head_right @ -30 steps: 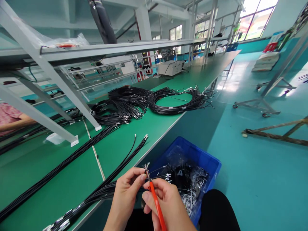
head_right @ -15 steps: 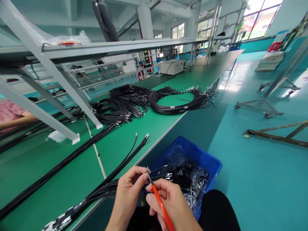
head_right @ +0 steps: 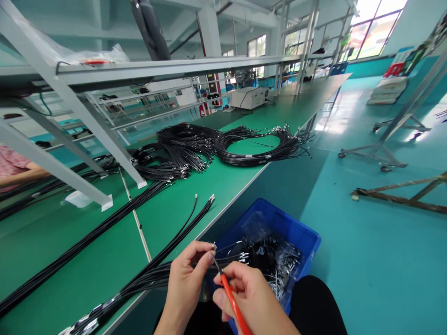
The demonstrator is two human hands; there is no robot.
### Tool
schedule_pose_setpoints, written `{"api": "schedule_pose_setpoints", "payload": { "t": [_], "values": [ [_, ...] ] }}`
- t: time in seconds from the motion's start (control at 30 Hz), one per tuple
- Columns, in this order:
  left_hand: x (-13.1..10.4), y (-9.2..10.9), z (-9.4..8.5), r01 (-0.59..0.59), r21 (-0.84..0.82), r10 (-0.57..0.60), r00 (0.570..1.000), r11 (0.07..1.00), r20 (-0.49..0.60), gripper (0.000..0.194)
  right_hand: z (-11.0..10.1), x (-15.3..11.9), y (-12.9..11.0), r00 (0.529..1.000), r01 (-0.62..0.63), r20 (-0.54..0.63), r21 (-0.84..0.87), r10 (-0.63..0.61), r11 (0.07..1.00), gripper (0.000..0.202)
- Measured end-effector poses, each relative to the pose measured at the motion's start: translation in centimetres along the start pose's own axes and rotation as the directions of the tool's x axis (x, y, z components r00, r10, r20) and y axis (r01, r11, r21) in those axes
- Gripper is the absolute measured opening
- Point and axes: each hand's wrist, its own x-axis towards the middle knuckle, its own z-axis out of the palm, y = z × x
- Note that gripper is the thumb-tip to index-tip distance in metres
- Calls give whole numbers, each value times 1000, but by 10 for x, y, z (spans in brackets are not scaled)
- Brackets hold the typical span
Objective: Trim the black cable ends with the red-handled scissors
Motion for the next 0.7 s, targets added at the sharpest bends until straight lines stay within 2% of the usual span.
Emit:
{"api": "schedule_pose_setpoints", "payload": {
  "t": [0.1, 0.17, 0.23, 0.27, 0.37, 0.47, 0.6, 0.7],
  "values": [
    [0, 5, 1, -47, 95, 50, 998, 994, -25, 8, -1, 1, 11, 968, 176, -184, 4, -172, 984, 23],
    [0, 10, 3, -72, 156, 75, 997, 985, -18, 7, -3, 5, 14, 896, 284, -359, 13, -260, 959, 28],
    [-2, 16, 5, -106, 213, 107, 994, 971, 8, 9, -5, 8, 10, 838, 348, -458, 30, -296, 937, 32],
    [-3, 17, 6, -126, 239, 123, 992, 963, 28, 9, -4, 10, 6, 833, 363, -463, 46, -302, 931, 34],
    [-7, 19, 8, -181, 322, 163, 983, 929, 82, 11, -1, 12, -10, 865, 356, -412, 101, -287, 929, 36],
    [-10, 16, 11, -225, 421, 201, 974, 879, 102, 13, 5, 12, -20, 875, 341, -408, 140, -260, 930, 34],
    [-12, 13, 14, -271, 531, 249, 962, 803, 114, 13, 7, 15, -20, 874, 319, -428, 146, -231, 937, 32],
    [-12, 14, 16, -275, 554, 253, 960, 786, 118, 13, 6, 16, -17, 865, 317, -441, 111, -240, 942, 33]
  ]
}}
